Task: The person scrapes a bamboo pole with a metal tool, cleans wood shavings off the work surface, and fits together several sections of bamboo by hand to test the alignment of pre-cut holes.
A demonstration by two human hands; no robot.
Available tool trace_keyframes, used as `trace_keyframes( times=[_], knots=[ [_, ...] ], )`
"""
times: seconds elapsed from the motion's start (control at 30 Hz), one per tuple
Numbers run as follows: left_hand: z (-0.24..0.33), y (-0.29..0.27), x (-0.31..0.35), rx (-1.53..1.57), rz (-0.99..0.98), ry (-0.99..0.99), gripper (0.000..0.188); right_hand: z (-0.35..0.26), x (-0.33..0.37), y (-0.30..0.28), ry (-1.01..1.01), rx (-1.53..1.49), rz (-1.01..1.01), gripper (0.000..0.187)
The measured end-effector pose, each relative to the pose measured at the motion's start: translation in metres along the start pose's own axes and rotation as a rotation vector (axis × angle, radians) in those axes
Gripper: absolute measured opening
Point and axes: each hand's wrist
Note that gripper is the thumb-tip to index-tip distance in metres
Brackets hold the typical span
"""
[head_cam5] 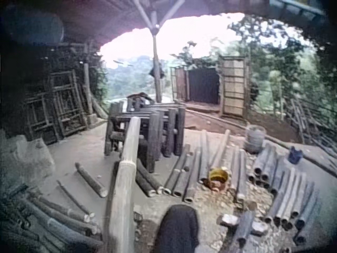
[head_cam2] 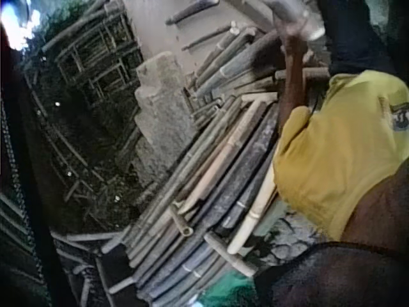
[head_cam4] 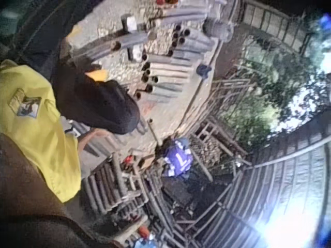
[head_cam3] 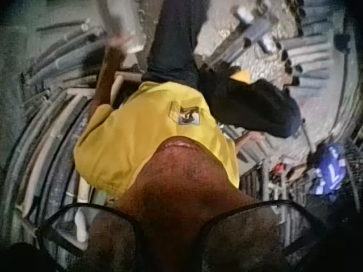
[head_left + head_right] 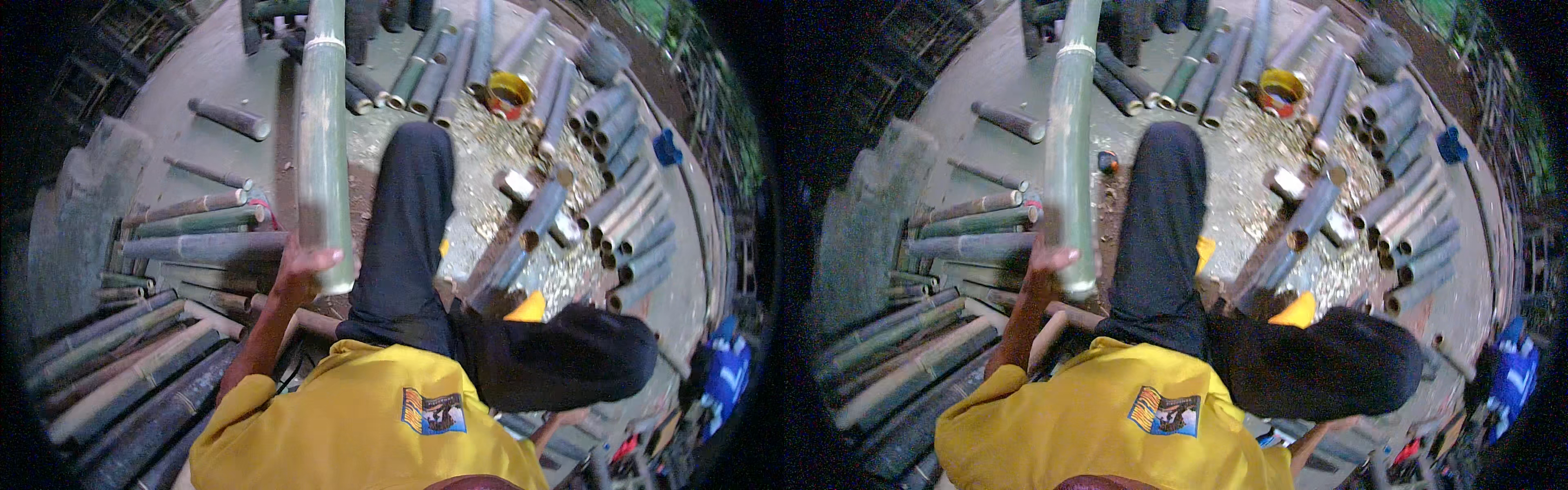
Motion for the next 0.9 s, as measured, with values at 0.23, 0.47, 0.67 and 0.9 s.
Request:
trace_keyframes(
  times=[0.23, 0.47, 0.67, 0.9],
  knots=[
    [-0.031, -0.04, -0.073, -0.068, 0.384, 0.12, 0.036, -0.042, -0.02, -0.018, -0.098, -0.068, 0.039, 0.031],
    [-0.111, -0.056, -0.168, 0.198, 0.394, -0.003, 0.027, -0.066, -0.049, -0.053, -0.185, -0.081, 0.055, 0.03],
    [-0.141, -0.047, -0.227, 0.038, 0.596, 0.013, 0.032, -0.08, -0.049, -0.072, -0.212, -0.091, 0.06, 0.029],
    [-0.169, -0.042, -0.292, -0.396, 0.505, -0.088, 0.063, -0.079, -0.055, -0.111, -0.262, -0.139, 0.091, 0.028]
  ],
)
Point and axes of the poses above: each hand's wrist, its own x-axis away from the middle knuckle, its own y-axis out of the palm, z = x × y, and after that the axes turned 3 degrees about z, right-handed
